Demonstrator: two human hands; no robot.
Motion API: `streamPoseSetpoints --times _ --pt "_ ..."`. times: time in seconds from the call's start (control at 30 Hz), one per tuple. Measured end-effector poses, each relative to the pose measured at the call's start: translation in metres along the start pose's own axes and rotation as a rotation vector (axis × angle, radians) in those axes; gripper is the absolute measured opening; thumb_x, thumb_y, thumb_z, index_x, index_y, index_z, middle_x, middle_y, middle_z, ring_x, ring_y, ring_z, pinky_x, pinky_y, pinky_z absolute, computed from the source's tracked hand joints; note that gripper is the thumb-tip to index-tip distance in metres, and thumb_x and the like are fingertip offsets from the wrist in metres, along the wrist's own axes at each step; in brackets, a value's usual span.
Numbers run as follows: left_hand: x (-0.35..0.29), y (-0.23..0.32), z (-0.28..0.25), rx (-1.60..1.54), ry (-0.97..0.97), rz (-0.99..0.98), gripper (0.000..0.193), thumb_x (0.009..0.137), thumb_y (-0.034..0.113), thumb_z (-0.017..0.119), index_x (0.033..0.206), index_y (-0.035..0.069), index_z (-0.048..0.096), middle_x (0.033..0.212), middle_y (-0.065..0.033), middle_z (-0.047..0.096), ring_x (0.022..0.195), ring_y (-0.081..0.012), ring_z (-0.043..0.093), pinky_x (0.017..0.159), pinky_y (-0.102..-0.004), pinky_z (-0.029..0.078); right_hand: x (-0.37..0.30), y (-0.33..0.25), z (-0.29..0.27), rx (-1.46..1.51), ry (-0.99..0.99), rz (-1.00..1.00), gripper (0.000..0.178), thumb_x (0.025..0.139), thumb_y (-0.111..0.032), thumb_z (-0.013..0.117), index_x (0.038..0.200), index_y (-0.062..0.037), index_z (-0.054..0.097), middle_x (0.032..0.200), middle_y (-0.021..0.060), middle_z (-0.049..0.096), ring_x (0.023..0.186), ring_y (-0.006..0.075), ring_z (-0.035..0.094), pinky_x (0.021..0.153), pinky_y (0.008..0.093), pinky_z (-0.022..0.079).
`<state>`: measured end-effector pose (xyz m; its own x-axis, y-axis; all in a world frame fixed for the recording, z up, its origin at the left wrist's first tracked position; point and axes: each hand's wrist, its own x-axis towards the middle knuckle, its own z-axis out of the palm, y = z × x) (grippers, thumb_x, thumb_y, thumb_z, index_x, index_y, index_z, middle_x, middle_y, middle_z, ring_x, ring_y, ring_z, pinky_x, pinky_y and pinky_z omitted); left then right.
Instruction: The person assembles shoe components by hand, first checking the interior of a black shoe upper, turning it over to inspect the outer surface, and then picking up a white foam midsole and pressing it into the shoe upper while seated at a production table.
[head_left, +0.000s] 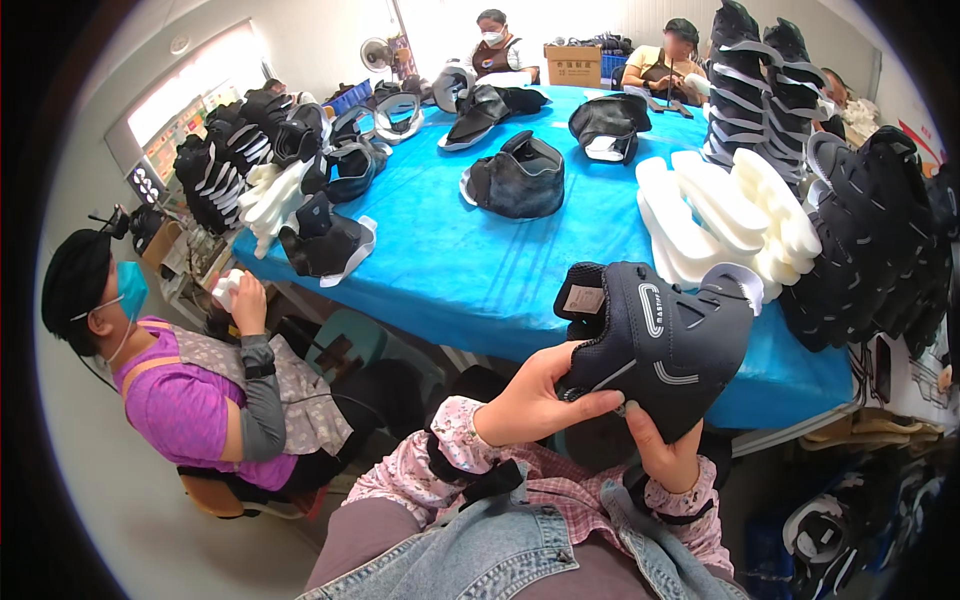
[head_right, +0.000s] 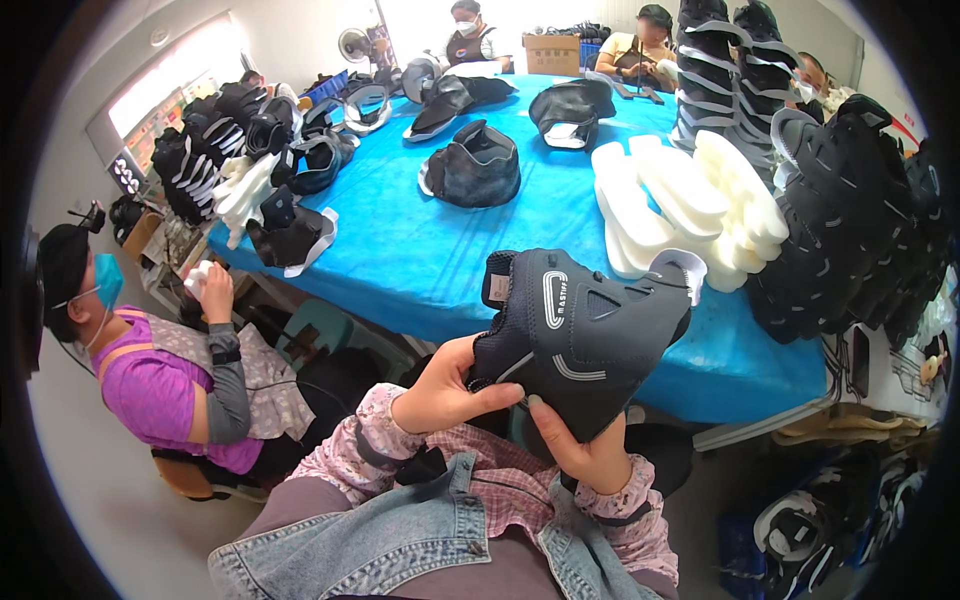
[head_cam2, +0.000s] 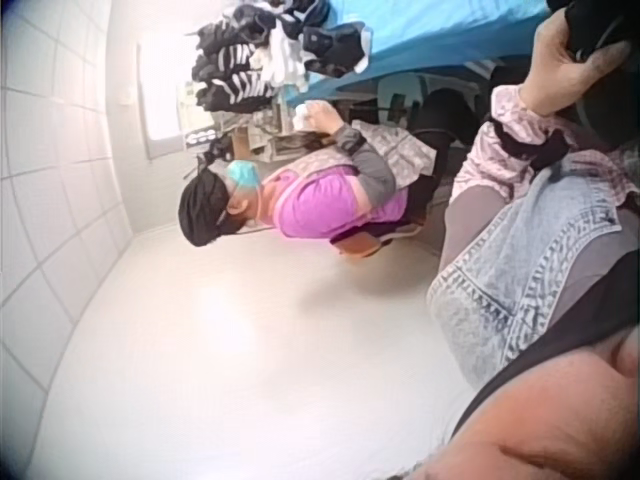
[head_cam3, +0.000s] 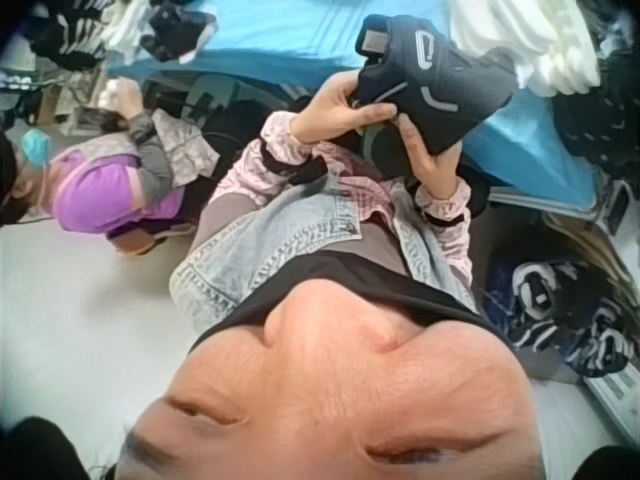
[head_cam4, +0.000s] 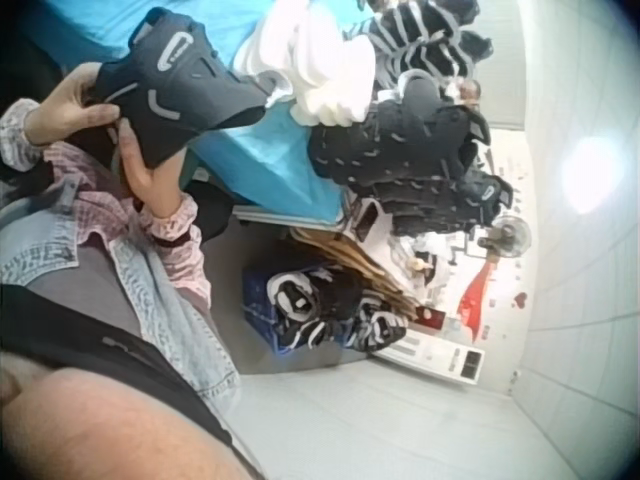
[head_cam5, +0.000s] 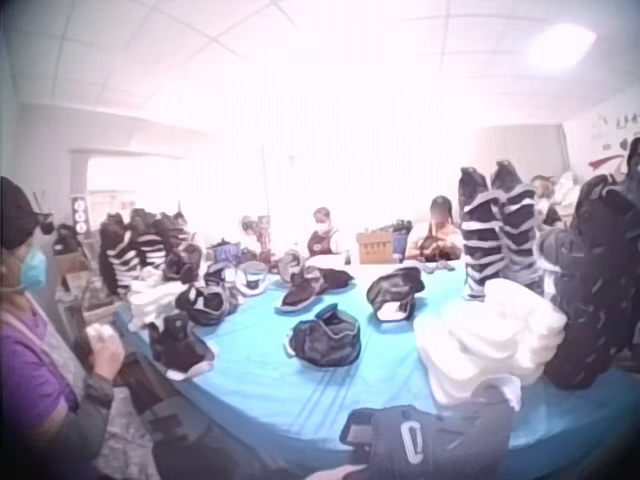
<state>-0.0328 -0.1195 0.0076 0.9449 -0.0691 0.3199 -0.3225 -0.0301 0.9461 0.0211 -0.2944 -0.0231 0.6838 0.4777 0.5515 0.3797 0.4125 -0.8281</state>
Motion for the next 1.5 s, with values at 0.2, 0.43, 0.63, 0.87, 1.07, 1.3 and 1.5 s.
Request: streamPoseSetpoints --times 0.2,0.43,0.63,0.87,1.07,1.3,1.5 --pt "0.002 0.012 -0.005 -0.109 -0.094 -0.144 0.033 0.082 0.007 0.069 0.111 -0.002 0.056 0.106 -0.0025 0.062 0.096 -0.0076 0.053 0.086 -0.0256 0.044 0.006 -0.002 -0.008 -0.048 -0.090 0.025 0.035 0.082 0.000 0.063 0.115 0.0030 0.054 0.110 0.0107 0.060 0.099 0.0183 0.059 0.086 0.0291 0.045" --pt "0.001 0.016 -0.002 -0.096 -0.057 -0.075 0.034 0.080 0.010 0.071 0.109 -0.003 0.058 0.099 -0.0022 0.063 0.090 -0.0062 0.054 0.080 -0.0242 0.046 0.003 -0.003 -0.002 -0.136 -0.137 -0.048 0.039 0.079 -0.001 0.066 0.116 0.0020 0.054 0.110 0.0114 0.060 0.101 0.0199 0.059 0.087 0.0311 0.046" --pt "-0.004 0.016 -0.003 -0.057 -0.037 -0.070 0.033 0.079 0.008 0.072 0.108 -0.002 0.059 0.099 -0.0028 0.063 0.091 -0.0067 0.054 0.080 -0.0238 0.045 -0.002 0.004 -0.004 -0.215 -0.136 -0.123 0.040 0.079 -0.001 0.067 0.117 0.0011 0.055 0.112 0.0110 0.060 0.100 0.0201 0.060 0.087 0.0314 0.046" --pt "-0.002 0.012 -0.008 0.000 -0.142 0.074 0.036 0.077 0.003 0.073 0.109 -0.002 0.058 0.102 -0.0033 0.063 0.092 -0.0083 0.056 0.083 -0.0254 0.046 -0.004 0.008 -0.010 -0.331 -0.220 -0.211 0.037 0.077 -0.006 0.070 0.113 -0.0011 0.061 0.109 0.0097 0.063 0.098 0.0221 0.061 0.087 0.0325 0.046" --pt "-0.009 0.009 -0.012 -0.074 -0.124 -0.042 0.037 0.077 -0.002 0.071 0.111 -0.003 0.057 0.108 -0.0048 0.063 0.097 -0.0090 0.056 0.086 -0.0266 0.046 -0.006 0.007 -0.007 -0.403 -0.229 -0.159 0.038 0.076 -0.007 0.072 0.112 -0.0009 0.061 0.110 0.0105 0.063 0.097 0.0228 0.062 0.086 0.0332 0.047" --pt "-0.008 0.007 -0.015 -0.029 0.060 -0.186 0.029 0.085 0.010 0.066 0.110 -0.001 0.058 0.101 -0.0028 0.064 0.089 -0.0067 0.057 0.080 -0.0233 0.047 0.008 -0.001 -0.002 -0.269 -0.191 -0.026 0.052 0.077 -0.008 0.070 0.124 0.0010 0.049 0.112 0.0134 0.059 0.102 0.0225 0.058 0.089 0.0334 0.044" --pt "0.007 0.012 -0.034 -0.417 0.488 -0.083 0.041 0.096 0.035 0.049 0.118 0.001 0.055 0.109 -0.0066 0.063 0.096 -0.0158 0.062 0.084 -0.0293 0.049 0.034 -0.024 0.012 -0.192 -0.189 -0.030 0.054 0.084 -0.012 0.063 0.132 0.0009 0.042 0.115 0.0150 0.058 0.103 0.0215 0.058 0.091 0.0318 0.044"
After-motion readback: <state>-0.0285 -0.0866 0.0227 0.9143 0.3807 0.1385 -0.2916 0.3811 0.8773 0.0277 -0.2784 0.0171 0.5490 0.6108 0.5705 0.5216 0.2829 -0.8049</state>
